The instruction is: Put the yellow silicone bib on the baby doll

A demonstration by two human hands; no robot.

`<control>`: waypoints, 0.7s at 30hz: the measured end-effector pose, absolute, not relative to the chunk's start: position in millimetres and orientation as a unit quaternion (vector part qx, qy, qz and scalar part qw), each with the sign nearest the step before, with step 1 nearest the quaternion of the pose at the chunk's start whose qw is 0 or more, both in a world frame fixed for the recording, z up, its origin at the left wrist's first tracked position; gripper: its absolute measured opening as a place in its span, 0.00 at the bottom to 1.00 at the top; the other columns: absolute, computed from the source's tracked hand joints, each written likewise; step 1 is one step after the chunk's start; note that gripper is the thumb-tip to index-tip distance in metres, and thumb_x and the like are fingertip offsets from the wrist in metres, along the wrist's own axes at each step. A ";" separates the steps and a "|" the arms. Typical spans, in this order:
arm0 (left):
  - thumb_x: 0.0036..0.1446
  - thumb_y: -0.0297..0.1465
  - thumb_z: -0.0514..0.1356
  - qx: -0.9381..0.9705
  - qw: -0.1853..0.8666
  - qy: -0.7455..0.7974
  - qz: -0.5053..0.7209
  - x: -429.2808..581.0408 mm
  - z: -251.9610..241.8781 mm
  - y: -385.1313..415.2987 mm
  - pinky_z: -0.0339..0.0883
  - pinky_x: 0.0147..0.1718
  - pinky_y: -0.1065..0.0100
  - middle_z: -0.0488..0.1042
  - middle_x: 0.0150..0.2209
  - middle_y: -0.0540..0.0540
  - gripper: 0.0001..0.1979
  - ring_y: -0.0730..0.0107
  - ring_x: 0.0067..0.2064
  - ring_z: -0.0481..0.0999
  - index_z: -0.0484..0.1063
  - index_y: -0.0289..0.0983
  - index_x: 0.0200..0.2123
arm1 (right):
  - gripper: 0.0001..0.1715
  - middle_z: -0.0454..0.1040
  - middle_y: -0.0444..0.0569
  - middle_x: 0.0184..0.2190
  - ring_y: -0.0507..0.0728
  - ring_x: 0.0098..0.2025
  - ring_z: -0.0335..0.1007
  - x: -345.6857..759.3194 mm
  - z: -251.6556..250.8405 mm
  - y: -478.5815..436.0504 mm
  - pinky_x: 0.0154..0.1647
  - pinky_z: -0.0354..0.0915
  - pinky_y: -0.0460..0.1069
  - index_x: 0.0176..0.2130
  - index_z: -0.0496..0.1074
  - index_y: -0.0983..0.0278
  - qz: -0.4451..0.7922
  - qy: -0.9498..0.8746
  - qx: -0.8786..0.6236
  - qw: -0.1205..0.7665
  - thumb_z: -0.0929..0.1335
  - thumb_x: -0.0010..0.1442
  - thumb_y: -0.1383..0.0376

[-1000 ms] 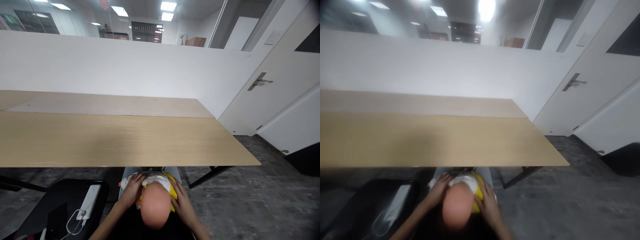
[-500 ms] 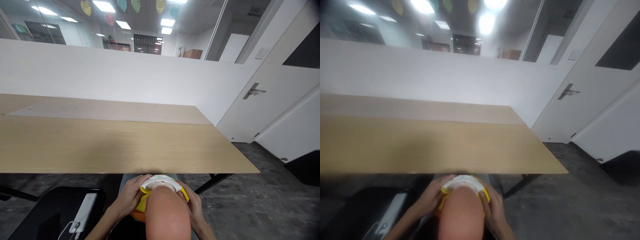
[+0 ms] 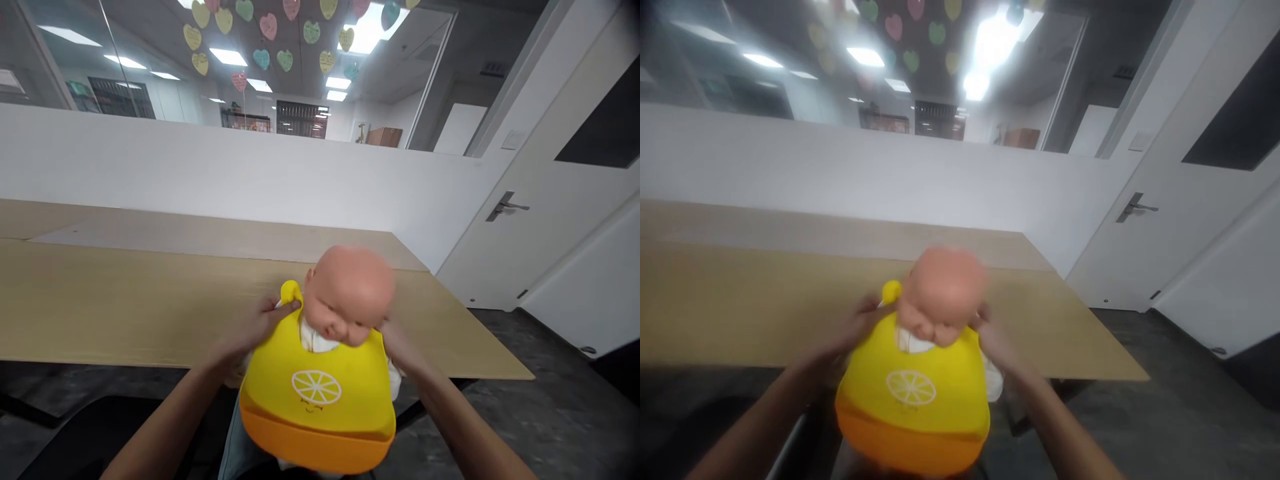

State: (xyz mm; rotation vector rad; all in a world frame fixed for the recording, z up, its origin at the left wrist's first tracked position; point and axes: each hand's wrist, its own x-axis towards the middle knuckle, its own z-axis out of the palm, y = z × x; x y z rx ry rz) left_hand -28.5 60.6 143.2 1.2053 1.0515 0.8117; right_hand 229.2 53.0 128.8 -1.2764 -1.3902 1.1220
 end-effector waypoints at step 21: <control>0.61 0.39 0.51 0.766 0.257 0.547 0.220 -13.8 105.9 237.2 0.65 0.42 0.65 0.79 0.45 0.38 0.17 0.55 0.46 0.77 0.75 0.35 0.41 | 0.27 0.77 0.60 0.40 0.62 0.41 0.74 224.5 109.4 215.5 0.37 0.60 0.50 0.42 0.74 0.66 -0.013 -0.747 -0.660 0.080 0.53 0.70 0.57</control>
